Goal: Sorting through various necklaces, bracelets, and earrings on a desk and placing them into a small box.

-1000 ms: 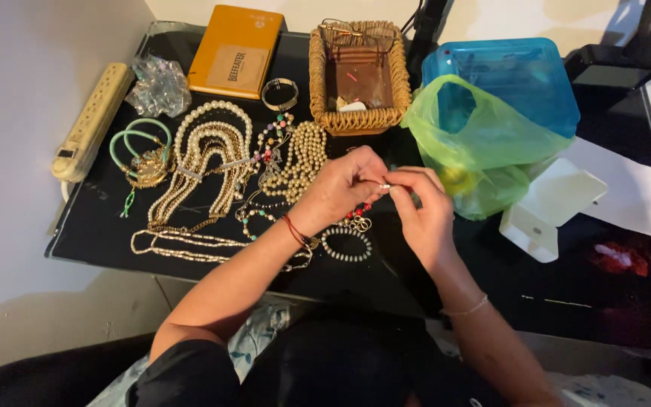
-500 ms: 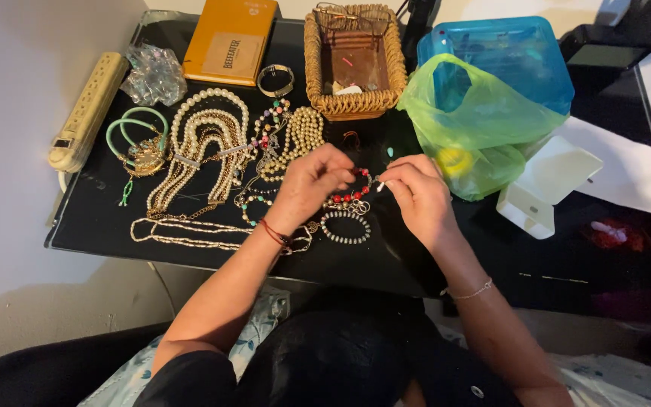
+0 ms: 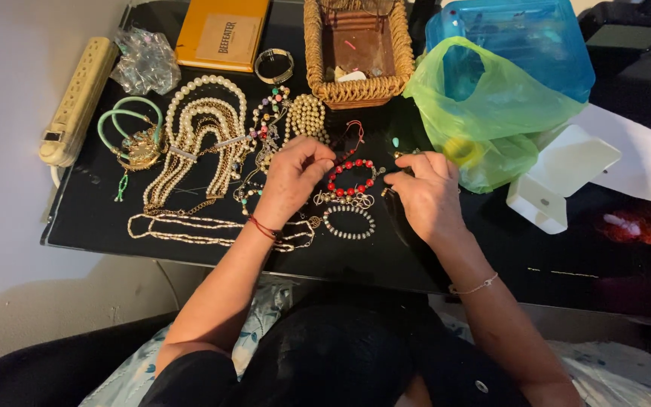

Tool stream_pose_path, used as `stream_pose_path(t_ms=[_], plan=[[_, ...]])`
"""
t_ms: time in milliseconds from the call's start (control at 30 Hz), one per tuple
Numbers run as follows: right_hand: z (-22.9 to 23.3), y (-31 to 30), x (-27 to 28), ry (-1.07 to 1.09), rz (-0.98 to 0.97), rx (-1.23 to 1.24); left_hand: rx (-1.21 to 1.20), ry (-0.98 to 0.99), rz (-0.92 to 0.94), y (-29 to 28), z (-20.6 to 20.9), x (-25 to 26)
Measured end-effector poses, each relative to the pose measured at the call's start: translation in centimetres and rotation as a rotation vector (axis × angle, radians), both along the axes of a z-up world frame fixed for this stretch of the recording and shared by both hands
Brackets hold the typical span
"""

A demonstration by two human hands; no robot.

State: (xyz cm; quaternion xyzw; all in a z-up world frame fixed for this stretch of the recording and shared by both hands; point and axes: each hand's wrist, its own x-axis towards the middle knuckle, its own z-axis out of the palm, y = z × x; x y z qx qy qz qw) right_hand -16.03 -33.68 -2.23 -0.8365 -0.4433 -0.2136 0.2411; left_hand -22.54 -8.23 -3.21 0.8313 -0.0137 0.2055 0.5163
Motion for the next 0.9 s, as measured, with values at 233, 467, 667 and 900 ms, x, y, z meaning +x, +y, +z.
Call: stream_pose_path(t_ms=[233,467,667,900], plan=[[0.2,-0.8,-0.5,0.059,-0.052,0.050,0.084,-0.085,0.040,1.9,1.3,1.7],[-0.4,-0.5,-0.7,0.076,-0.023,0.089,0.233,-0.207,0.157,6.8,3.4,7.1],[-1.4,-0.4,0.0,0.044,-0.029,0.114,0.432,-0.334,0.078,8.7,4.3,14.2],[-2.4,-0.5,0.3,0.136,-0.041,0.102,0.800,0.037,-0.354,6.3,3.7,22.2]])
